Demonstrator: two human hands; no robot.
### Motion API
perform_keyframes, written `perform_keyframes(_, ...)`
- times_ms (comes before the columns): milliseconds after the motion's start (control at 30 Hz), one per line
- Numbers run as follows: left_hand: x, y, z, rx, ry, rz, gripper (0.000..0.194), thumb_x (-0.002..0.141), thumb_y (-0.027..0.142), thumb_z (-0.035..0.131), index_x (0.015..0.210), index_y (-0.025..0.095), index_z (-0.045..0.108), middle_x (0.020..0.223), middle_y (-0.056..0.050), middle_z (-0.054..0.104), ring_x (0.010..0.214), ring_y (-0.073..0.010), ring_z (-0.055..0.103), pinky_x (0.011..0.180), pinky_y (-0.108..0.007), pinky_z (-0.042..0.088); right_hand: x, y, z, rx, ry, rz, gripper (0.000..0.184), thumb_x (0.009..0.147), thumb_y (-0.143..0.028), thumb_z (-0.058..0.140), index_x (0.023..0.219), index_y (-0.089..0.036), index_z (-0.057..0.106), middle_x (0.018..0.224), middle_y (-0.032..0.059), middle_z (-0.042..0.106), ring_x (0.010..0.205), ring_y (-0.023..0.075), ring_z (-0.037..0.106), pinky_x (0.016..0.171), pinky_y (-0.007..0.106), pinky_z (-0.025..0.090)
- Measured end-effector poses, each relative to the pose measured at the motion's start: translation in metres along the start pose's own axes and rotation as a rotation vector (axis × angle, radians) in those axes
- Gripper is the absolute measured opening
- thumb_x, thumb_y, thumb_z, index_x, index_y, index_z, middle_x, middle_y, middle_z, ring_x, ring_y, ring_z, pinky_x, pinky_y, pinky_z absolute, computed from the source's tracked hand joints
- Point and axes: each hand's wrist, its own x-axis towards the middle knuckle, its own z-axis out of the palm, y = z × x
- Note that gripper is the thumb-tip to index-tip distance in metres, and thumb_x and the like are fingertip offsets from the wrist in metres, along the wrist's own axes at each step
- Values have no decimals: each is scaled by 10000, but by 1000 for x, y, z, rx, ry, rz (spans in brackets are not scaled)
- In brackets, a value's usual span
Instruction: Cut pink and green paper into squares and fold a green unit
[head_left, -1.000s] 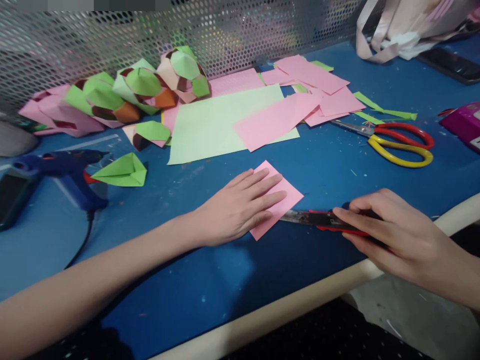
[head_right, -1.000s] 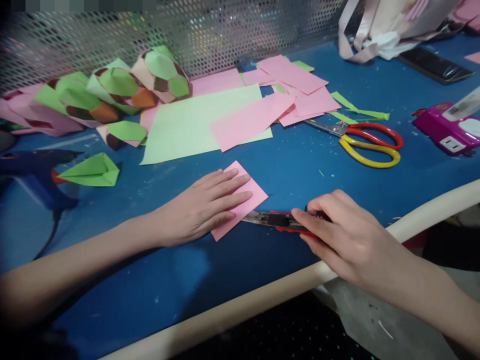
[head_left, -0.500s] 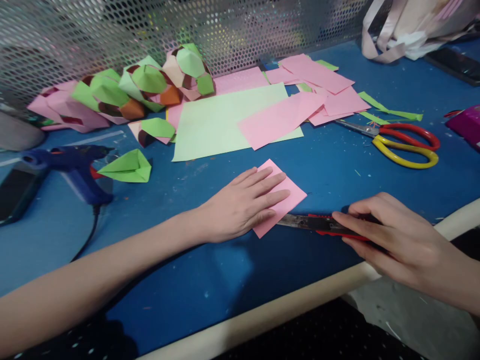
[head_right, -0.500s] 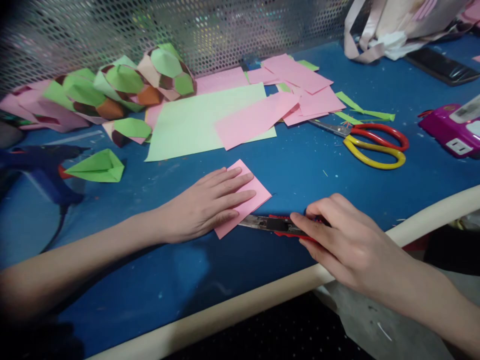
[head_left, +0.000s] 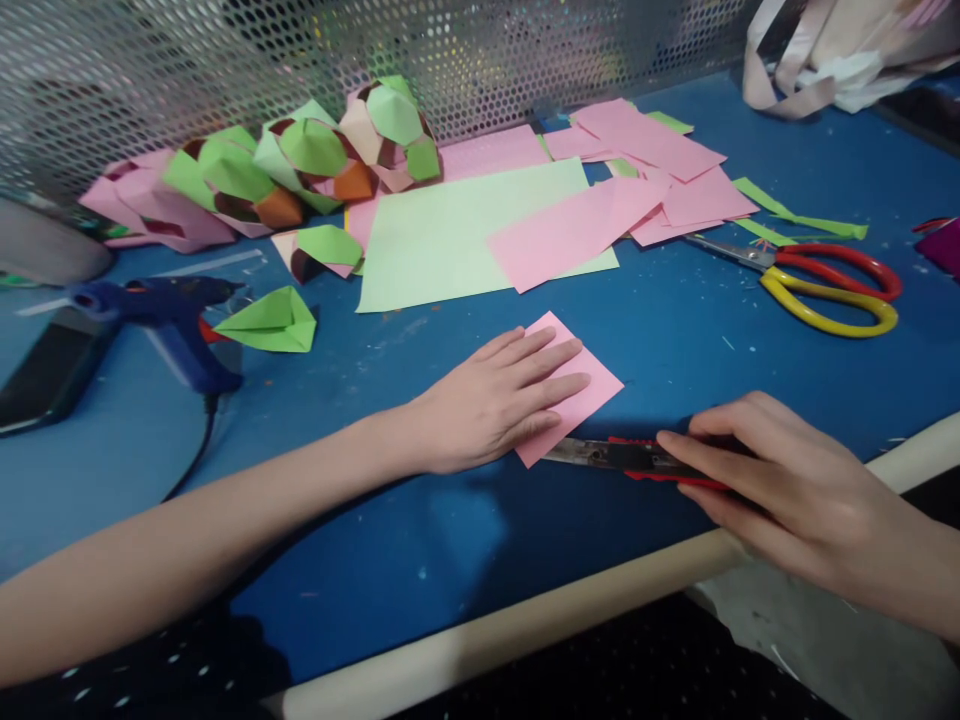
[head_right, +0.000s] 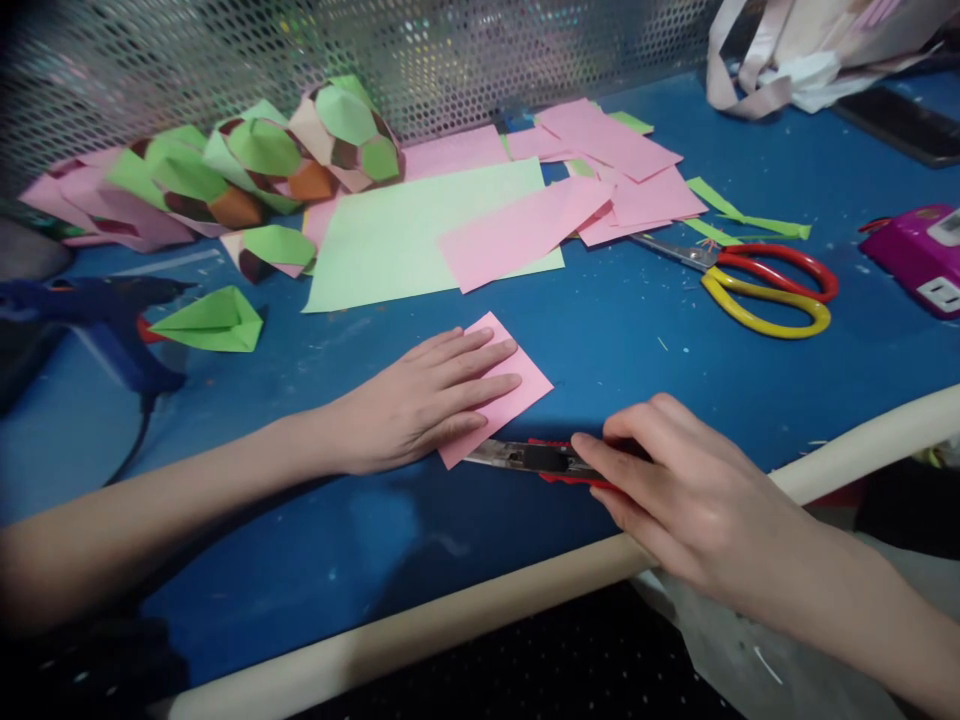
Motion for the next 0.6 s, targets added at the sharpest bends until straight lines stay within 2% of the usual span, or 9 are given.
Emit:
perform_keyframes(333, -1, 0, 0, -7, 2, 2, 479, 1062, 324, 342, 1504, 162, 424, 1612, -160, 327, 1511, -332, 263, 1210, -564, 245, 5, -2, 4, 6, 17, -54, 407, 939, -103, 544, 1346, -122, 540, 1100, 131, 576, 944, 223, 565, 755, 371, 523)
perform_keyframes(600, -1, 0, 1, -36, 8, -24, 466, 1048, 316, 398, 1493, 186, 444, 1613, -140, 334, 1514, -314, 263, 1221, -553, 235, 9, -3, 5, -1, 32, -82, 381, 927, -75, 547, 1308, -89, 570, 1072, 142, 600, 949, 229, 585, 742, 351, 527)
